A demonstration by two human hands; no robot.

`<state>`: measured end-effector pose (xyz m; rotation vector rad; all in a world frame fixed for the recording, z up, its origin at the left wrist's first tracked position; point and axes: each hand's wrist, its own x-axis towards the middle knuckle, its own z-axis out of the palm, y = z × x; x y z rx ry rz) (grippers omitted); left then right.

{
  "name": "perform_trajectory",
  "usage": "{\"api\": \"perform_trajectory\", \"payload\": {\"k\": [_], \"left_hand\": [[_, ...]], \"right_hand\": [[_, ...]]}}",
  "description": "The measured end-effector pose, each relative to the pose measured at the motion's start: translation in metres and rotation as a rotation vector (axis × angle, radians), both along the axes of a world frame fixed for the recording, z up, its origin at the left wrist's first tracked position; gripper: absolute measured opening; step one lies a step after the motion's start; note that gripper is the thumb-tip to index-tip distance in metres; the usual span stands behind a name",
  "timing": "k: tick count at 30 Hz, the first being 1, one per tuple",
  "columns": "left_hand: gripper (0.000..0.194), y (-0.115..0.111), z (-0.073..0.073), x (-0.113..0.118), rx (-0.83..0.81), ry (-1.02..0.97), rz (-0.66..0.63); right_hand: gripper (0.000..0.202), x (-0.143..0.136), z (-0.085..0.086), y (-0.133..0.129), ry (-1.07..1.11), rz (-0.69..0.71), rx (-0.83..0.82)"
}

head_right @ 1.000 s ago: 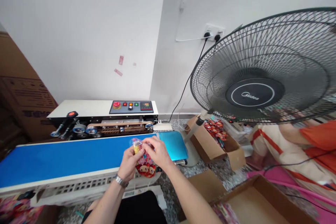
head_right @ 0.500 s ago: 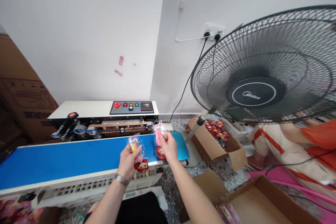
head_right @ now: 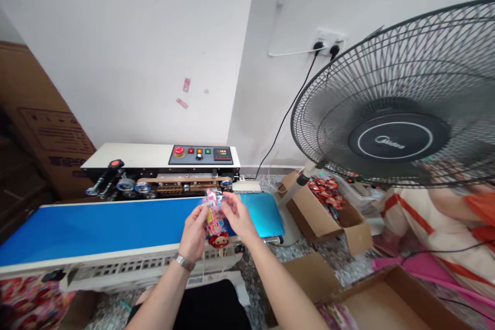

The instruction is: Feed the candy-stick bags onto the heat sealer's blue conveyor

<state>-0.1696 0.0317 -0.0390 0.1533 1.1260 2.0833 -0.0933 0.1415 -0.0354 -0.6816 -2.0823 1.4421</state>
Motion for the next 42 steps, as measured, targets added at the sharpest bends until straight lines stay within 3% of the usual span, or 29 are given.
{"api": "perform_trajectory", "payload": {"k": [2,8,13,16,19,22,28,36,39,42], "left_hand": [[0.032,0.0,0.001,0.001,0.006,0.017,0.02],[0.031,0.001,0.001,0.006,-0.015,0.108,0.044],[0.029,0.006,-0.003,0.007,-0.063,0.154,0.085],[0.039,0.007,-0.001,0.008,-0.068,0.132,0.064],[0.051,0.006,0.001,0.008,-0.139,0.072,0.06],[0.049,0.004,0.001,0.006,-0.158,0.05,0.03],[0.045,0.003,0.0,0.006,-0.172,-0.013,0.0],[0.043,0.002,-0.001,0.008,-0.128,-0.052,-0.03],[0.039,0.0,-0.001,0.009,-0.063,-0.014,-0.055],[0.036,-0.002,0.001,0.007,-0.034,0.052,-0.087]], "right_hand": [[0.04,0.009,-0.002,-0.014,-0.005,0.1,-0.098],[0.03,0.018,-0.005,-0.031,-0.035,0.004,-0.098],[0.024,0.023,0.0,-0.037,-0.02,0.05,-0.056],[0.023,0.028,-0.004,-0.023,-0.029,0.015,-0.026],[0.027,0.029,-0.012,0.006,-0.021,-0.208,-0.039],[0.031,0.024,-0.017,0.033,-0.027,-0.397,-0.14],[0.025,0.003,-0.026,0.047,-0.076,-0.405,-0.217],[0.03,-0.027,-0.032,0.036,-0.173,-0.374,-0.1],[0.038,-0.031,-0.021,0.016,-0.203,-0.281,0.136],[0.037,-0.007,-0.008,-0.006,-0.17,-0.139,0.34]]}}
